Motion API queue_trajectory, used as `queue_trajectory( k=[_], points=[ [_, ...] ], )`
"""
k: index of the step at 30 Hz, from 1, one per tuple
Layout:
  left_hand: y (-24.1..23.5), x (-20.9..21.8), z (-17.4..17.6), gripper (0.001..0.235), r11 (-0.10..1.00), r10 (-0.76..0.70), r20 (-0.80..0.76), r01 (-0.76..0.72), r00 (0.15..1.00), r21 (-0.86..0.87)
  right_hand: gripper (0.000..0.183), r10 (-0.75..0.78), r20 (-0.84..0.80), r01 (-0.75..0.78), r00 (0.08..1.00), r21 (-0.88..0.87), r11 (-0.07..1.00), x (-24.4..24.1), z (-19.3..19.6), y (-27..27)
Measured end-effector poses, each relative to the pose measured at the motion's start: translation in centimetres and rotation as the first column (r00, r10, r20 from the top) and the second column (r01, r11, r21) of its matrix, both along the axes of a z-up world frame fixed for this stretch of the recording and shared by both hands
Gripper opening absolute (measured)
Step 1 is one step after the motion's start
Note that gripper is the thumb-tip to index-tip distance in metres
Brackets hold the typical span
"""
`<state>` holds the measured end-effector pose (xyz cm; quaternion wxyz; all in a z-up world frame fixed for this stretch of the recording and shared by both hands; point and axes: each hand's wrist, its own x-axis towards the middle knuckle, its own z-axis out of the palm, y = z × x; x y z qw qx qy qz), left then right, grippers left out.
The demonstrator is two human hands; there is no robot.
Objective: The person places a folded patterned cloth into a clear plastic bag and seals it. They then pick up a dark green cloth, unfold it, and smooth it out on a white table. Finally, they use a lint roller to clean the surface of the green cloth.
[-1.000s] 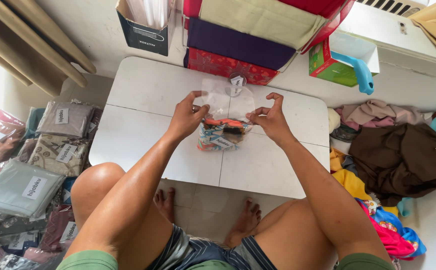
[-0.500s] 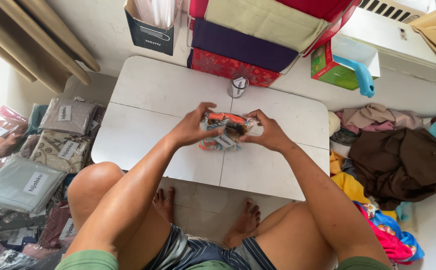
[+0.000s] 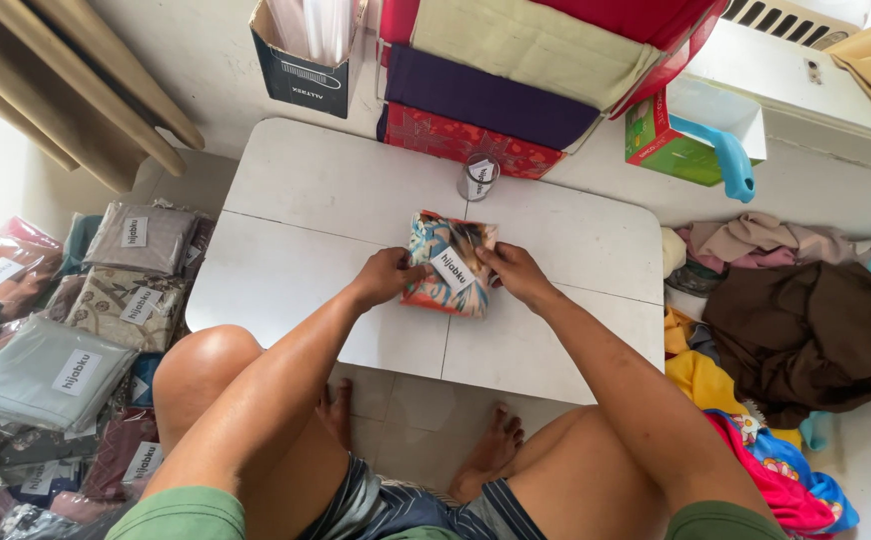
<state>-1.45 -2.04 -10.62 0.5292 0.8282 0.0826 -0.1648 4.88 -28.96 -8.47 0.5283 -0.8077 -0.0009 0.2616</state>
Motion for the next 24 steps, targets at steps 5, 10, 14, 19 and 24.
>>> queue_trajectory(
  k=[5, 10, 14, 19, 24],
  points=[
    [-0.7, 0.0, 1.4, 0.062, 0.983, -0.051, 0.026, 0.045, 0.998, 0.175, 0.082, 0.128, 0.093, -0.102, 0.987, -0.241, 0.965, -0.4, 3.3, 1.6],
    [-1.4, -0.6, 7.0, 0.067, 0.852, -0.206, -0.049, 0.204, 0.977, 0.483, 0.087, 0.315, 0.119, -0.230, 0.942, -0.456, 0.860, -2.0, 7.2, 2.7],
    [-2.2, 0.9, 4.8, 0.071, 0.790, -0.250, 0.239, 0.055, 0.938, 0.610, 0.093, 0.471, 0.210, -0.182, 0.857, -0.731, 0.657, -2.0, 7.1, 3.3],
    [-3.5, -0.9, 6.0, 0.071, 0.690, -0.538, 0.332, 0.179, 0.775, 0.701, 0.070, 0.602, 0.394, -0.159, 0.695, -0.732, 0.663, -3.7, 7.5, 5.9],
    [-3.8, -0.1, 1.5, 0.081, 0.605, -0.576, 0.292, 0.158, 0.764, 0.780, 0.070, 0.604, 0.419, -0.201, 0.678, -0.685, 0.701, -3.1, 3.6, 5.8]
  ],
)
